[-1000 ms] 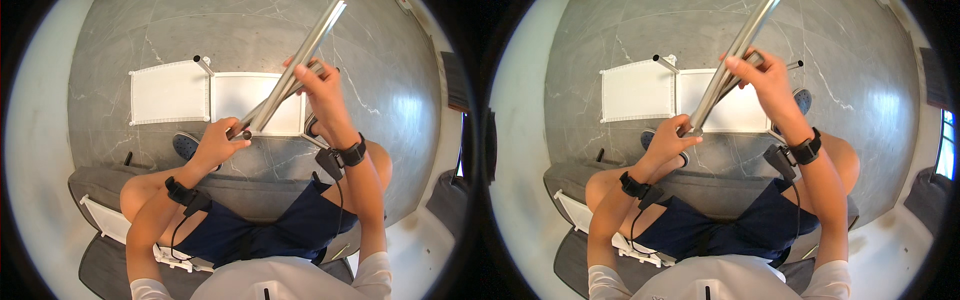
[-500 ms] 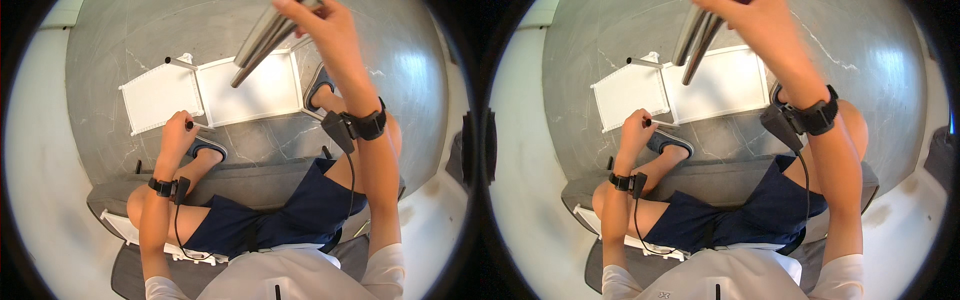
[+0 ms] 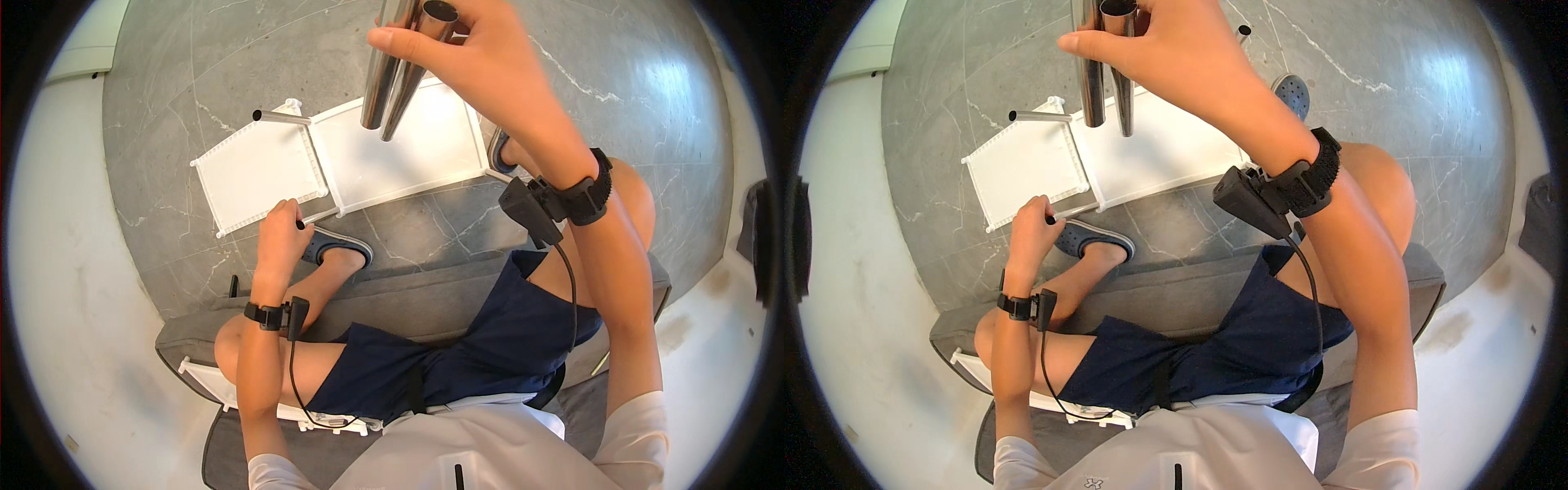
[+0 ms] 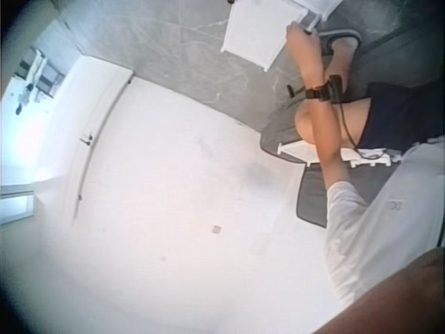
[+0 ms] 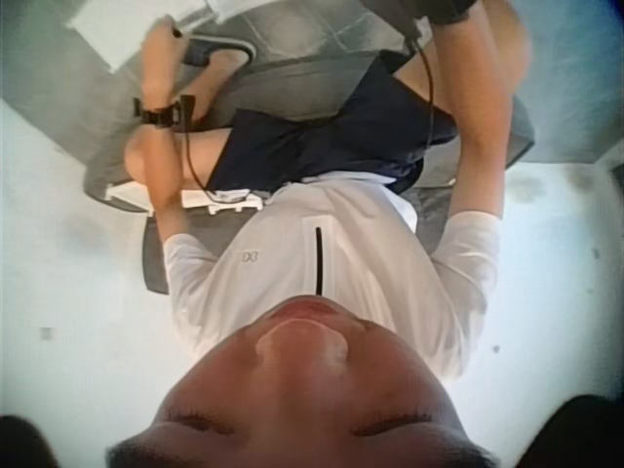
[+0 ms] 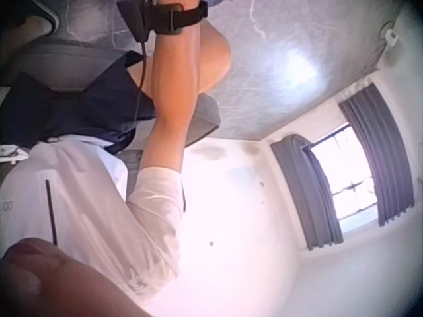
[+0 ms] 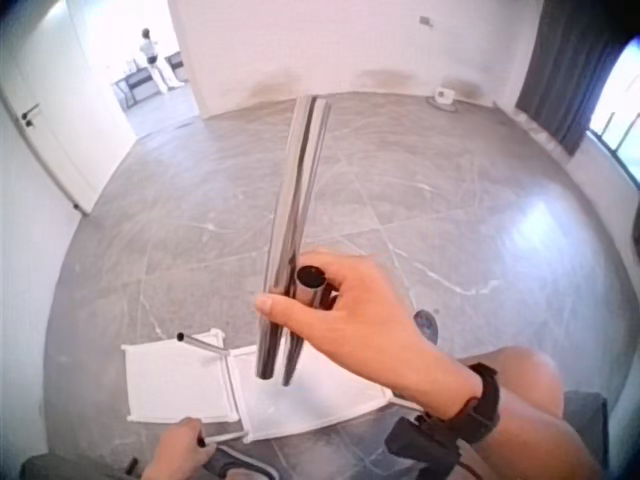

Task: Assembling a white plastic shelving unit or trolley by connecting metal poles and plastic shelves.

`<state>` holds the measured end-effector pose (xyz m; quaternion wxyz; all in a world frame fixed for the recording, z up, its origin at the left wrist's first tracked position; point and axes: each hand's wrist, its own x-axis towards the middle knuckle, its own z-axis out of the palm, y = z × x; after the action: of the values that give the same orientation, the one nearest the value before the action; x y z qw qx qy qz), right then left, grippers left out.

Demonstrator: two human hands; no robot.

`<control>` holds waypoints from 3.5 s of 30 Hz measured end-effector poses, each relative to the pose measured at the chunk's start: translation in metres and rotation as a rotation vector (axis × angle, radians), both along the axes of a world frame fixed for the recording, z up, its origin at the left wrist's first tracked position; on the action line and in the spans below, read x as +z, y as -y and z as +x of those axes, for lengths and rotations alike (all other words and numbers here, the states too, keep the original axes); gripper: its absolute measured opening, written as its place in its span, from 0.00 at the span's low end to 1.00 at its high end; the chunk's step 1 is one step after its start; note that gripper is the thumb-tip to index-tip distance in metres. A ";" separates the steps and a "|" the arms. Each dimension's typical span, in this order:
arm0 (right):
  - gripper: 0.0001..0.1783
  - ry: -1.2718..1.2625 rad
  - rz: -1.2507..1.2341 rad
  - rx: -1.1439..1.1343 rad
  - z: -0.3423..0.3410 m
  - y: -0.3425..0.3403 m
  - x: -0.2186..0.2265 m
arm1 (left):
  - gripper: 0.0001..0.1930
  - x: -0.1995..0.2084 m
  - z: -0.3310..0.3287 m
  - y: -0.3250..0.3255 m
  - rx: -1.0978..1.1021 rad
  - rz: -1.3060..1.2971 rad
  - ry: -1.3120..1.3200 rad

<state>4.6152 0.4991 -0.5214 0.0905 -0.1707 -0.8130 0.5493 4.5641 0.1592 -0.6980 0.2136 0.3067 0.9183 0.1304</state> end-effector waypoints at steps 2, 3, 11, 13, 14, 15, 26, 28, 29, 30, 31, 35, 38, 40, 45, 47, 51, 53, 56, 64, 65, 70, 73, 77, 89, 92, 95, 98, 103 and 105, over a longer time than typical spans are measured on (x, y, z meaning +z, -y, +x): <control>0.16 -0.034 0.033 0.005 -0.001 0.000 -0.011 | 0.14 -0.003 0.000 0.003 -0.004 -0.004 0.000; 0.17 -0.066 0.066 0.009 -0.001 0.001 -0.016 | 0.13 -0.006 0.001 0.005 -0.003 0.000 0.005; 0.16 -0.030 0.050 0.031 0.000 0.005 -0.015 | 0.14 -0.007 0.010 0.000 -0.053 -0.016 0.003; 0.16 0.006 0.050 0.040 -0.002 0.005 -0.017 | 0.11 -0.004 0.010 -0.001 -0.062 -0.062 0.008; 0.16 -0.044 0.066 0.065 -0.002 0.003 -0.022 | 0.11 -0.004 0.009 0.000 -0.062 -0.061 0.008; 0.16 -0.094 0.082 0.090 -0.003 0.002 -0.024 | 0.11 -0.004 0.008 0.000 -0.062 -0.051 0.017; 0.16 -0.145 0.201 0.104 -0.003 0.016 -0.030 | 0.13 0.000 0.011 0.005 -0.037 -0.070 0.105; 0.16 -0.116 0.250 0.111 -0.003 0.016 -0.031 | 0.12 -0.003 0.010 0.005 -0.050 -0.080 0.094; 0.16 -0.122 0.262 0.105 -0.002 0.015 -0.030 | 0.12 -0.005 0.011 0.005 -0.050 -0.079 0.092; 0.16 -0.128 0.274 0.100 -0.002 0.014 -0.030 | 0.12 -0.008 0.014 0.006 -0.065 -0.126 0.072; 0.16 -0.128 0.272 0.100 -0.002 0.015 -0.032 | 0.11 -0.009 0.017 0.007 -0.080 -0.175 0.054; 0.16 -0.203 0.279 0.116 -0.004 0.014 -0.045 | 0.10 -0.010 0.027 0.004 -0.118 -0.268 -0.025; 0.16 -0.224 0.324 0.136 -0.004 0.013 -0.047 | 0.10 -0.006 0.028 0.003 -0.127 -0.237 -0.013; 0.16 -0.224 0.323 0.143 -0.004 0.013 -0.047 | 0.10 -0.006 0.027 0.003 -0.126 -0.232 -0.019; 0.16 -0.199 0.353 0.134 -0.001 0.013 -0.047 | 0.10 -0.009 0.028 0.000 -0.104 -0.208 0.008; 0.16 -0.216 0.358 0.134 -0.001 0.013 -0.048 | 0.10 -0.013 0.029 0.002 -0.108 -0.180 0.017; 0.19 -0.219 0.268 0.111 -0.002 0.019 -0.048 | 0.13 -0.019 0.031 0.008 -0.081 -0.178 0.050; 0.19 -0.233 0.287 0.122 -0.003 0.019 -0.046 | 0.13 -0.018 0.031 0.008 -0.082 -0.161 0.082; 0.19 -0.255 0.312 0.136 -0.002 0.020 -0.044 | 0.13 -0.018 0.030 0.007 -0.093 -0.111 0.076; 0.18 -0.270 0.309 0.160 -0.002 0.022 -0.041 | 0.08 -0.018 0.029 0.006 -0.134 -0.148 0.048; 0.18 -0.254 0.303 0.158 -0.001 0.021 -0.041 | 0.08 -0.022 0.032 0.007 -0.133 -0.148 0.046; 0.18 -0.226 0.283 0.132 0.002 0.021 -0.044 | 0.11 -0.029 0.044 0.009 -0.096 -0.168 0.070; 0.18 -0.248 0.309 0.137 0.002 0.023 -0.046 | 0.11 -0.020 0.061 0.005 -0.098 -0.209 0.098; 0.19 -0.279 0.306 0.144 -0.002 0.023 -0.043 | 0.09 -0.025 0.052 0.005 -0.109 -0.197 0.073; 0.19 -0.277 0.297 0.154 -0.001 0.024 -0.037 | 0.06 -0.030 0.049 0.008 -0.106 -0.241 -0.014; 0.18 -0.258 0.280 0.181 0.001 0.027 -0.035 | 0.05 -0.025 0.062 0.005 -0.110 -0.220 0.004; 0.17 -0.262 0.272 0.187 0.002 0.028 -0.033 | 0.04 -0.021 0.056 0.002 -0.136 -0.223 0.000; 0.17 -0.257 0.272 0.187 0.001 0.026 -0.032 | 0.04 -0.017 0.052 -0.002 -0.136 -0.277 0.022; 0.16 -0.229 0.269 0.196 0.000 0.030 -0.036 | 0.04 -0.025 0.060 0.008 -0.142 -0.240 -0.011; 0.16 -0.190 0.238 0.173 0.006 0.032 -0.038 | 0.07 -0.023 0.062 0.014 -0.121 -0.238 0.020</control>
<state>4.6213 0.4667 -0.5595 0.1388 -0.0355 -0.8717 0.4685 4.6265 0.1455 -0.7206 0.2650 0.3327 0.9050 0.0103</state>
